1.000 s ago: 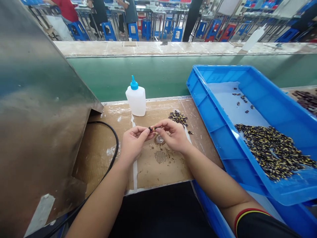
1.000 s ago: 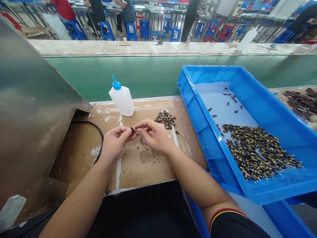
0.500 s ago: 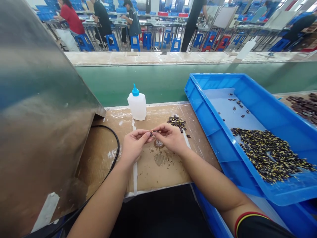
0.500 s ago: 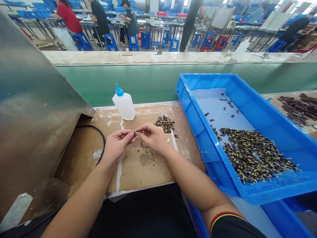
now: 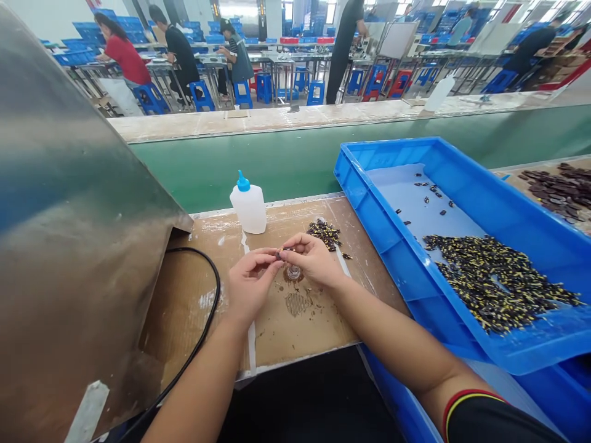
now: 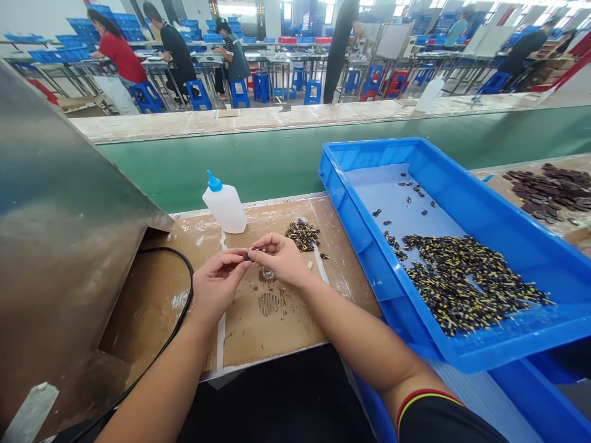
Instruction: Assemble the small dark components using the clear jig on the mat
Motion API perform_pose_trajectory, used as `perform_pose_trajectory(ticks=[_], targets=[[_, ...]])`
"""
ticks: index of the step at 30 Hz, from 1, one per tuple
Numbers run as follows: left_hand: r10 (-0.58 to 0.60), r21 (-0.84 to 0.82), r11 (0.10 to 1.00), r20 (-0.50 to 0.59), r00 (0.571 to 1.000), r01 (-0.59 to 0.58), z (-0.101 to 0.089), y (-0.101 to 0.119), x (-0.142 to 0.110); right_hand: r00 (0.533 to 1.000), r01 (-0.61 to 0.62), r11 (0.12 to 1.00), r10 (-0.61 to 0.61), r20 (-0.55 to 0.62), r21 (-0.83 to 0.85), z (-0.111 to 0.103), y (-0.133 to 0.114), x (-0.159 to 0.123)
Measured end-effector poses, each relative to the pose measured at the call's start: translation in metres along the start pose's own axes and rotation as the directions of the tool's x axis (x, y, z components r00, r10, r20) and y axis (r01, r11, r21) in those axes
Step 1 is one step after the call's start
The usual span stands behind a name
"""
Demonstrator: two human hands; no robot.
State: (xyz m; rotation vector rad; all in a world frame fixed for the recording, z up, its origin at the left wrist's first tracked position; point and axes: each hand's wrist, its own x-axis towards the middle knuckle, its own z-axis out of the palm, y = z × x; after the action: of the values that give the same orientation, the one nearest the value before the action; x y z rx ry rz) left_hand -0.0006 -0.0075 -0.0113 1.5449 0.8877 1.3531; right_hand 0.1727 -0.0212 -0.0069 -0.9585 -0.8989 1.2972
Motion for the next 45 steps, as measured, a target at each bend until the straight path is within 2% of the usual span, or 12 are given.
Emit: perform_pose_trajectory(ticks=[6, 11, 16, 19, 21, 23, 25, 30, 36, 39, 45], targets=[[0.17, 0.142, 0.975, 0.034, 0.985, -0.173, -0.005, -0.001, -0.002, 0.999, 0.003, 0.999, -0.001, 0.039, -0.033, 0.0, -0.004, -0.002], [0.256, 0.259, 0.931, 0.037, 0.966, -0.257, -0.007, 0.002, -0.002, 0.993, 0.114, 0.971, -0.107, 0.044, -0.212, 0.003, -0.012, -0.006], [0.211, 0.229, 0.952, -0.009, 0.977, -0.203, -0.006, 0.0, -0.002, 0.99, 0.129, 0.957, -0.106, 0.098, -0.26, 0.0, -0.009, -0.008], [0.081, 0.093, 0.993, -0.09, 0.993, -0.073, -0.006, 0.001, 0.0, 0.988, 0.142, 0.937, -0.112, 0.109, -0.32, -0.015, -0.014, -0.005], [-0.008, 0.018, 1.0, -0.141, 0.99, 0.011, -0.006, 0.002, 0.004, 0.975, 0.219, 0.855, -0.18, 0.127, -0.47, -0.028, -0.022, -0.003], [-0.063, -0.034, 0.998, -0.174, 0.983, 0.058, -0.007, 0.001, 0.007, 0.946, 0.324, 0.722, -0.25, 0.206, -0.612, -0.04, -0.031, -0.002], [-0.09, -0.072, 0.994, -0.187, 0.978, 0.077, -0.009, 0.0, 0.009, 0.92, 0.393, 0.623, -0.256, 0.298, -0.676, -0.048, -0.039, -0.003], [-0.116, -0.079, 0.991, -0.172, 0.978, 0.104, -0.011, -0.003, 0.01, 0.89, 0.442, 0.534, -0.159, 0.428, -0.721, -0.055, -0.045, -0.007], [-0.096, -0.076, 0.993, -0.165, 0.982, 0.085, -0.009, 0.0, 0.011, 0.808, 0.582, 0.378, -0.172, 0.563, -0.72, -0.057, -0.05, -0.007], [-0.083, -0.076, 0.995, -0.159, 0.984, 0.071, -0.01, 0.0, 0.011, 0.796, 0.602, 0.356, -0.197, 0.573, -0.715, -0.054, -0.05, -0.008], [-0.069, -0.084, 0.995, -0.164, 0.984, 0.056, -0.011, 0.0, 0.011, 0.792, 0.607, 0.386, -0.223, 0.568, -0.695, -0.05, -0.045, -0.01]])
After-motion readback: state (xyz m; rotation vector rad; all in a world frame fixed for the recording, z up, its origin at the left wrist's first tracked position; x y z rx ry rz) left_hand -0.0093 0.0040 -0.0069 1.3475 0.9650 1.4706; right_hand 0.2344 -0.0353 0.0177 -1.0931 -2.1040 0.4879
